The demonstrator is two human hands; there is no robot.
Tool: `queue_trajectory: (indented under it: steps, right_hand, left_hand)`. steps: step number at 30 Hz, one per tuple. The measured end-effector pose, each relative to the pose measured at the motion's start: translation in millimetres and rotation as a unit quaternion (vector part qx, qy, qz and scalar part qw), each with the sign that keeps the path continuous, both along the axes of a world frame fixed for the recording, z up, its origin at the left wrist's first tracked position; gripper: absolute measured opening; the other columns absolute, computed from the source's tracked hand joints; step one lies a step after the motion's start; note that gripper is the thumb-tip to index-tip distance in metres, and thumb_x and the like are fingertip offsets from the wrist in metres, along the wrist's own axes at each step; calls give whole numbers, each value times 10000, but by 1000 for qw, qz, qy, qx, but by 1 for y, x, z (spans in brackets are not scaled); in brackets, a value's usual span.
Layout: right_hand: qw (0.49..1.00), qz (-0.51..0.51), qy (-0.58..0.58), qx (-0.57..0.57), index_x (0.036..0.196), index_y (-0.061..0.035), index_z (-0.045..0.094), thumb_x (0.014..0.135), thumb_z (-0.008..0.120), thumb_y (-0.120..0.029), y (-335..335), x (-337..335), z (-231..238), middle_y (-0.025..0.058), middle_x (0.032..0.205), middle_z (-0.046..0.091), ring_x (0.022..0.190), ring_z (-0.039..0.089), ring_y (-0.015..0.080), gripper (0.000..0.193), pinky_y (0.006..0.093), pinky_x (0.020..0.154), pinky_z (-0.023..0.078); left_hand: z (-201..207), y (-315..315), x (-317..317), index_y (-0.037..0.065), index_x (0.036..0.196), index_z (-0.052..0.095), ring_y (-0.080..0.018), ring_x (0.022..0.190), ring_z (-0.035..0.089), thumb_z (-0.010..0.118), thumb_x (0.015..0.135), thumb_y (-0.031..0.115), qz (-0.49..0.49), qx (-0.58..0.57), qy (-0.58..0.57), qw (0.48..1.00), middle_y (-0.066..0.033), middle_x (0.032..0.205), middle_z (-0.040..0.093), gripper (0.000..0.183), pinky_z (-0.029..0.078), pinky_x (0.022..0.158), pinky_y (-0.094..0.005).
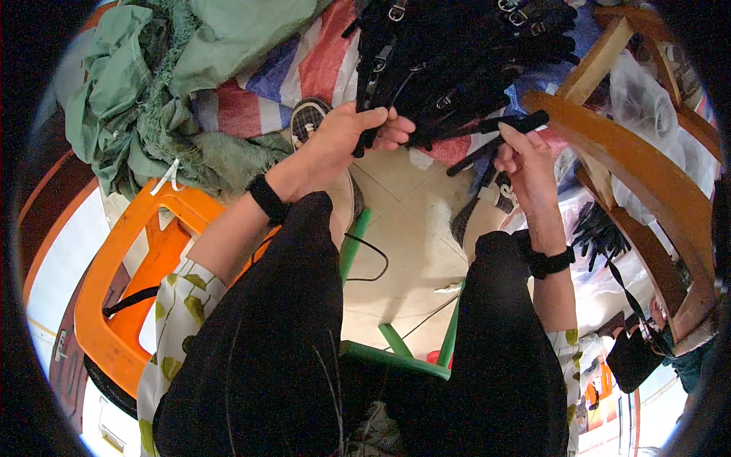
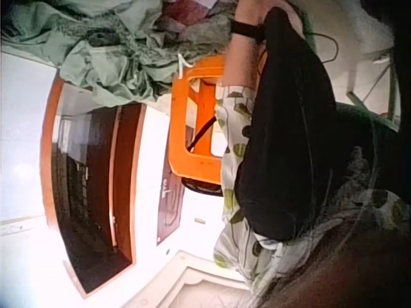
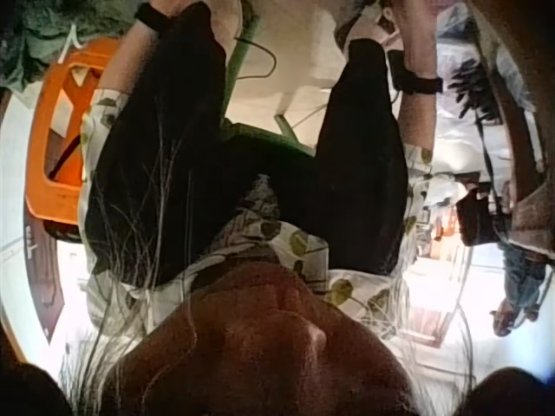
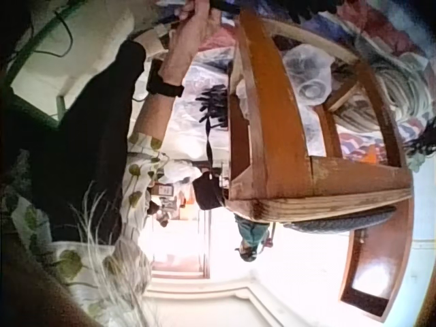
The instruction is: Sorting through and organizing black shoe strap components with buckles.
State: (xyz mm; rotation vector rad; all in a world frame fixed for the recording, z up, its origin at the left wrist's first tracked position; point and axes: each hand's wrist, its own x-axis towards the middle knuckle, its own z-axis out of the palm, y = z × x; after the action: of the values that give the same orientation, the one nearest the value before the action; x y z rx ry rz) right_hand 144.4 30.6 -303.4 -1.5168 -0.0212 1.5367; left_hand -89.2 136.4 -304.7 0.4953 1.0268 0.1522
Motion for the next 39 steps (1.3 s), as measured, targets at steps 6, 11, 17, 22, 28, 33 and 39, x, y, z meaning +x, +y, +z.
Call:
queue_trajectory:
  steps: [6, 11, 17, 22, 28, 33, 39]
  right_hand:
    - [995, 95, 2, 36, 743, -54, 555, 771, 565, -91, 4, 2, 15, -8, 506, 468, 384, 357, 60, 47, 233, 422, 339]
    - [994, 75, 45, 70, 676, -74, 535, 742, 605, -165, 15, -4, 18, -8, 494, 466, 388, 385, 62, 133, 215, 390, 330]
    - [976, 210, -64, 7, 678, -44, 524, 766, 599, -192, 29, -22, 5, 15, 515, 496, 402, 415, 68, 188, 204, 417, 383]
    - [970, 237, -53, -29, 649, -23, 550, 733, 623, -267, 26, -43, -8, 54, 571, 567, 415, 499, 104, 269, 202, 386, 385]
    - [982, 177, -22, -57, 688, -5, 542, 745, 612, -243, 28, -50, -6, 83, 601, 577, 426, 516, 121, 255, 228, 405, 427]
    - [987, 148, 63, -32, 799, 0, 553, 783, 575, -220, 29, -50, 2, 87, 702, 602, 506, 547, 103, 222, 214, 482, 461]
    - [988, 128, -27, -81, 878, 22, 555, 791, 570, -238, 13, -26, -8, 111, 791, 614, 540, 553, 88, 275, 201, 501, 481]
  left_hand:
    - [1, -1, 7, -5, 935, 523, -152, 819, 559, 440, 843, 144, -55, 74, 16, 996, -110, 929, 594, 193, 458, 703, -251]
    - [20, -7, 20, -9, 937, 519, -148, 777, 565, 448, 836, 142, -181, 37, 31, 982, -117, 936, 593, 195, 461, 665, -245]
    - [2, -15, 11, 14, 958, 496, -86, 542, 448, 428, 857, 174, -146, -70, -52, 985, -20, 716, 530, 201, 366, 477, -211]
    - [9, -20, 22, 75, 868, 512, -46, 482, 359, 440, 859, 265, -156, -46, 22, 986, 46, 600, 424, 203, 283, 424, -188]
    - [4, -18, 19, 70, 774, 512, -43, 490, 372, 482, 822, 360, -297, 149, 43, 942, 53, 573, 428, 295, 281, 414, -198]
    - [11, -5, 17, 46, 765, 531, -77, 551, 424, 496, 805, 364, -353, 172, 95, 915, 23, 641, 484, 323, 328, 459, -229]
    - [4, 3, -2, 31, 852, 558, -129, 614, 502, 427, 862, 270, -153, 225, -21, 962, -44, 702, 537, 272, 401, 548, -222]
